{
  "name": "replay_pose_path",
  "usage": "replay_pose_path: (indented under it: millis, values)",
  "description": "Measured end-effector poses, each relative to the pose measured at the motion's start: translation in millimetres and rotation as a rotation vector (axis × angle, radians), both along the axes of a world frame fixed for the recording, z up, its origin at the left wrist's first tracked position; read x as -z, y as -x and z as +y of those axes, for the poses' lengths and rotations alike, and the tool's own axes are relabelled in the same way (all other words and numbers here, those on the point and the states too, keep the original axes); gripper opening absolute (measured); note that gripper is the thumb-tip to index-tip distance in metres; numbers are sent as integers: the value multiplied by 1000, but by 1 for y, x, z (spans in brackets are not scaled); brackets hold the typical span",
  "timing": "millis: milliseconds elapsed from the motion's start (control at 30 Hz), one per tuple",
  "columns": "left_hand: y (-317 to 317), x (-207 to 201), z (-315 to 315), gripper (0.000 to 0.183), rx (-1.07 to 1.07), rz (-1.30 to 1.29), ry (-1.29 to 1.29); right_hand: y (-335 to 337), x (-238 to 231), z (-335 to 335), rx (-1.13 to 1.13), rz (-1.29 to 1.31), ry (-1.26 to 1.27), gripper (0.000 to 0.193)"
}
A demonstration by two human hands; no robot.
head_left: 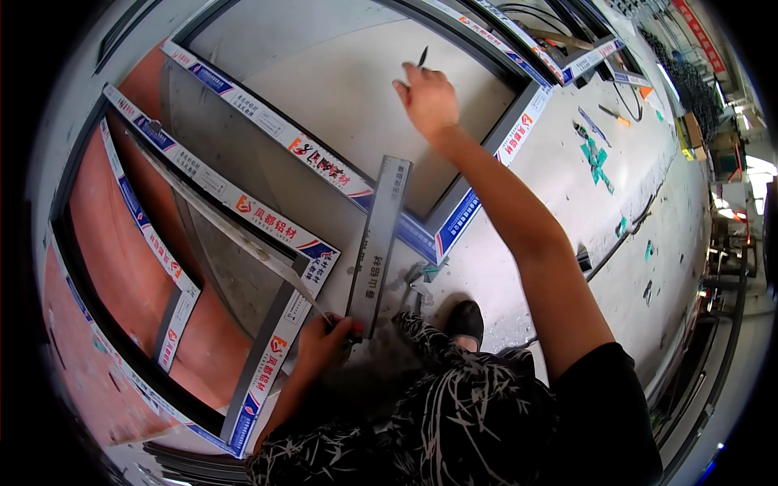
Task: The person measures aluminum window frames with a tape measure and marks them using a pen and a metal ruler.
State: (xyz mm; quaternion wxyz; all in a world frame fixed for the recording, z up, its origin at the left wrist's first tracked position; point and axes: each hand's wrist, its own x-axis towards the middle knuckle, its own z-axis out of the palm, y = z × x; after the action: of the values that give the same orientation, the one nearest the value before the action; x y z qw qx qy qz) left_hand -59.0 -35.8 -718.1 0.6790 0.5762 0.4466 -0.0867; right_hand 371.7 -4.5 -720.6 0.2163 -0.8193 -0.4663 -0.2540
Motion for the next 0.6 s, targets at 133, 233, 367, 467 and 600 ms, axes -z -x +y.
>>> replay_pose_path:
  millis: [133, 233, 367, 467, 600]
  values:
    - [6, -28, 10, 23, -23, 139, 61, 74, -51, -41, -330, 1131, -277, 32]
    - [12, -15, 16, 21, -20, 56, 19, 119, -27, -74, -480, 1108, -314, 23]
    - [21, 2, 15, 20, 15, 27, 21, 158, 0, -96, -536, 1202, -395, 15]
    - [20, 4, 13, 21, 54, 37, 8, 164, 13, -103, -228, 1320, -423, 16]
    - [20, 1, 12, 21, 18, 20, 16, 165, 8, -100, -174, 1283, -438, 15]
